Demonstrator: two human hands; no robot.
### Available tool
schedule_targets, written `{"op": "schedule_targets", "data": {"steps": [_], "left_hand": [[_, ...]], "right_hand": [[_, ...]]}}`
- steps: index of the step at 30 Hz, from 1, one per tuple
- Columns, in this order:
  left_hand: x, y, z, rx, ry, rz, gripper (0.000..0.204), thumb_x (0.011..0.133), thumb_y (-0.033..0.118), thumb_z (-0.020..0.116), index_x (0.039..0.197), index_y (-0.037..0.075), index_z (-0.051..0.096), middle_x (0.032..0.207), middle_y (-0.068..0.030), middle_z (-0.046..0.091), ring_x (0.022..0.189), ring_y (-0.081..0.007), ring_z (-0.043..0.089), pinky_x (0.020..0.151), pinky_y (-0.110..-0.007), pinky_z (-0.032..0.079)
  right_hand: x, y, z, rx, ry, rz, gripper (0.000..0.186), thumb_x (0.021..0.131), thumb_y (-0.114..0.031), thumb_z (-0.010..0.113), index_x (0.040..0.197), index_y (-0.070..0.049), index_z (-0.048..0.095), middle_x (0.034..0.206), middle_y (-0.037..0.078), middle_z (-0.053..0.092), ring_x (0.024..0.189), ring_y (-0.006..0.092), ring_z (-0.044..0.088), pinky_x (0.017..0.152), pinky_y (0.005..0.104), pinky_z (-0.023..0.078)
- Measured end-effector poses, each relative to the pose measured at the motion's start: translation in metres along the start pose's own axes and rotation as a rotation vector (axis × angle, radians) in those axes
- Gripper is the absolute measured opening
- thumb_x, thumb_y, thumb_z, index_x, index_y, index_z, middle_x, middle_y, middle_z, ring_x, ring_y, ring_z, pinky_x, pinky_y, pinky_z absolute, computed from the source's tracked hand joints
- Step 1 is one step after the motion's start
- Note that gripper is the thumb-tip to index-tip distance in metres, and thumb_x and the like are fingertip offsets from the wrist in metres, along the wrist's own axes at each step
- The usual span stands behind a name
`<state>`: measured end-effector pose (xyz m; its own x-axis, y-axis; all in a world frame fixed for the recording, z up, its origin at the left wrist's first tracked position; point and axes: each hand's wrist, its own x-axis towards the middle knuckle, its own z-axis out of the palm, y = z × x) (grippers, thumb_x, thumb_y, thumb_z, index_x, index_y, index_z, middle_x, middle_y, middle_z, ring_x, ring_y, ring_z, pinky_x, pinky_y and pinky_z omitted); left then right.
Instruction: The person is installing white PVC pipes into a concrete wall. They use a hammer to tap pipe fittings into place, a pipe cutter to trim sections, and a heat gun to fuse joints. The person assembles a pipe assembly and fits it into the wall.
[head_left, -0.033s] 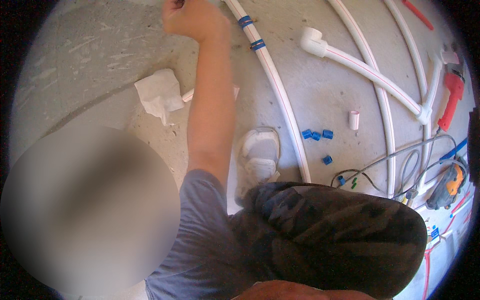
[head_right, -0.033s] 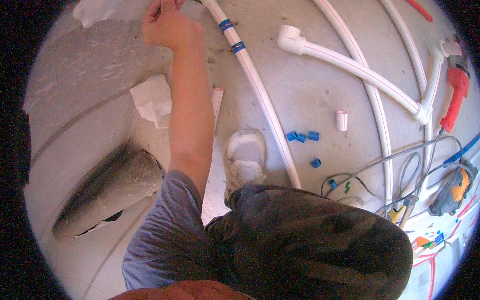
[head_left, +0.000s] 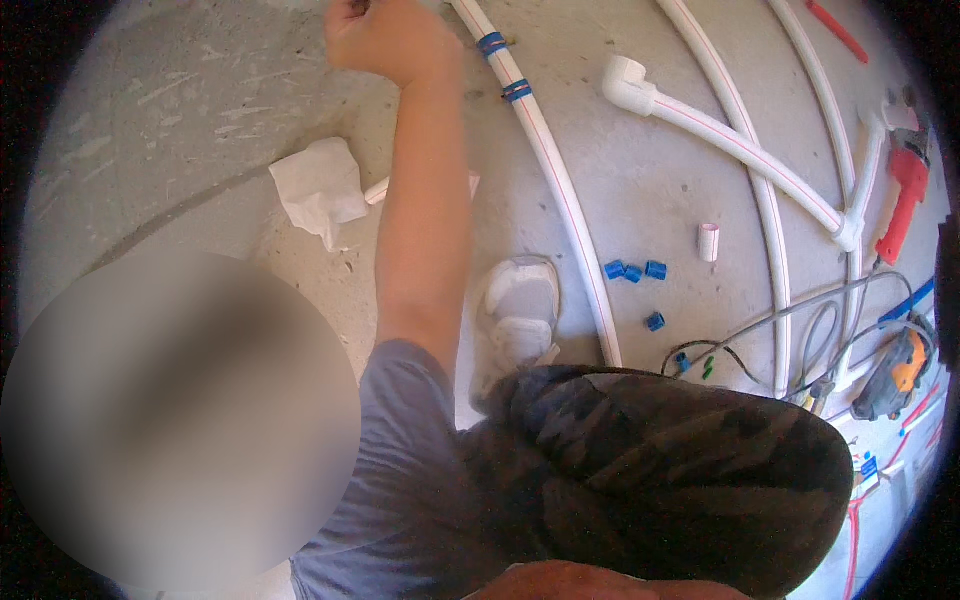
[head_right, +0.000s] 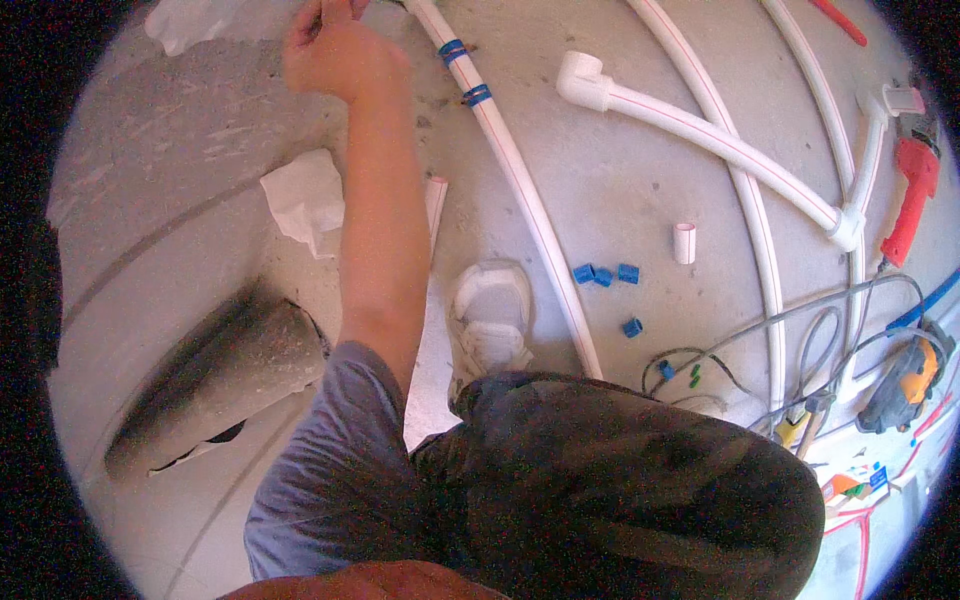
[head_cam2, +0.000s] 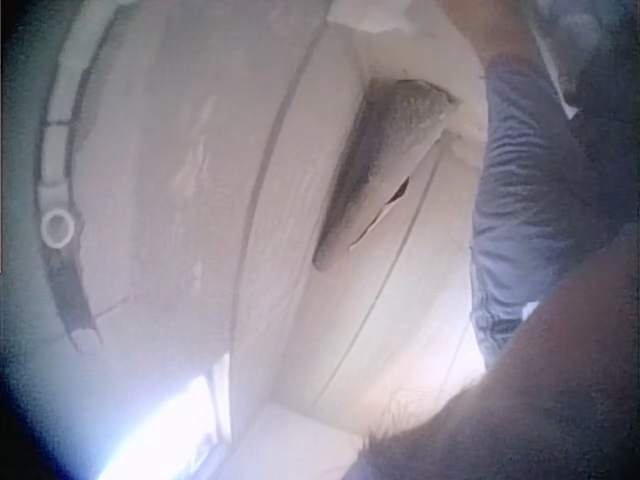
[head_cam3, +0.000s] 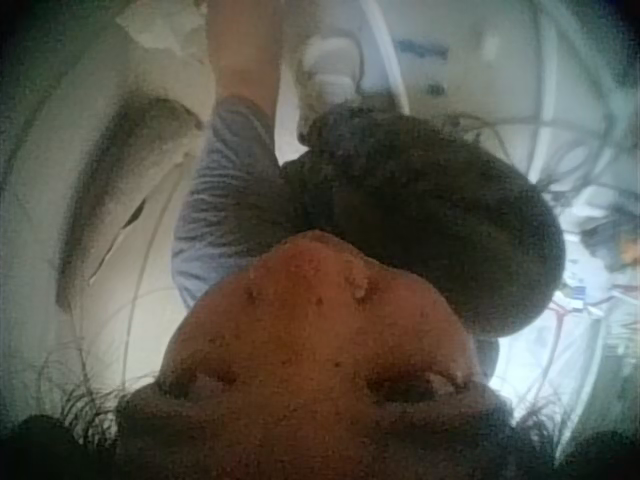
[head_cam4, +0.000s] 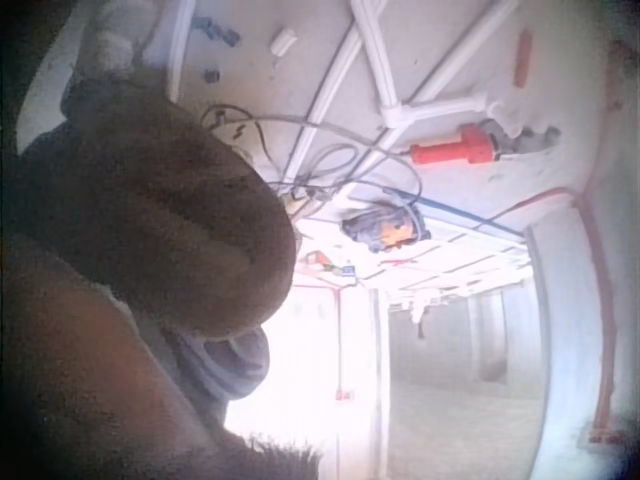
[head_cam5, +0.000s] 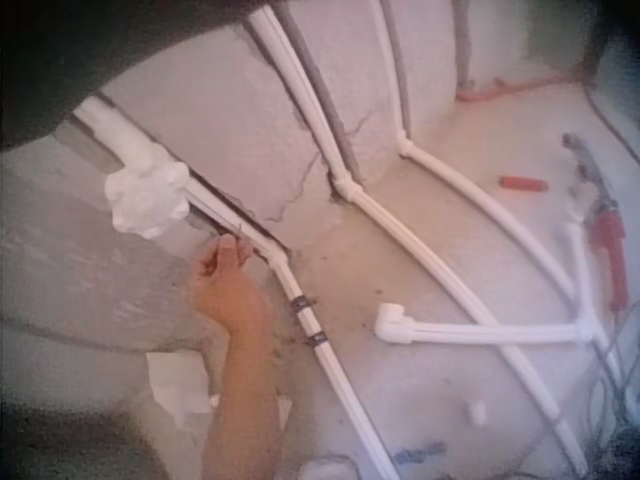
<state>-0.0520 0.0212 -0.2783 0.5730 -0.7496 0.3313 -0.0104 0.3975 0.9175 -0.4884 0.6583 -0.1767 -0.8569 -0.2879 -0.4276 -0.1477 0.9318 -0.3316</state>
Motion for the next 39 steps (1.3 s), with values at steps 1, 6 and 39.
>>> {"op": "schedule_targets", "data": {"steps": [1,6,39], "left_hand": [[0.000,0.000,0.000,-0.006,0.003,-0.002,0.008,0.091,-0.002,0.070,0.096,-0.006,0.066,0.090,-0.0124,0.071,0.074,-0.0196,0.071,0.069,-0.031,0.063],[-0.001,0.003,0.003,-0.043,0.033,0.013,0.008,0.090,-0.003,0.071,0.096,-0.006,0.066,0.089,-0.0130,0.071,0.072,-0.0200,0.071,0.068,-0.030,0.063],[-0.011,0.023,0.013,-0.494,0.195,-0.364,0.015,0.097,0.002,0.057,0.109,-0.006,0.060,0.102,-0.0170,0.070,0.091,-0.0288,0.070,0.085,-0.039,0.062]], "right_hand": [[0.001,-0.001,0.001,-0.004,-0.002,-0.002,0.033,0.090,-0.008,0.071,0.119,0.001,0.058,0.103,0.010,0.055,0.094,0.0212,0.051,0.085,0.0322,0.044],[0.007,-0.008,0.001,-0.016,-0.014,-0.018,0.032,0.089,-0.008,0.071,0.117,0.002,0.058,0.101,0.009,0.055,0.091,0.0202,0.051,0.083,0.0314,0.044],[0.047,-0.433,0.006,-0.723,-0.257,-1.505,0.027,0.083,-0.008,0.071,0.107,-0.004,0.059,0.084,0.015,0.059,0.071,0.0372,0.062,0.062,0.0449,0.045]]}}
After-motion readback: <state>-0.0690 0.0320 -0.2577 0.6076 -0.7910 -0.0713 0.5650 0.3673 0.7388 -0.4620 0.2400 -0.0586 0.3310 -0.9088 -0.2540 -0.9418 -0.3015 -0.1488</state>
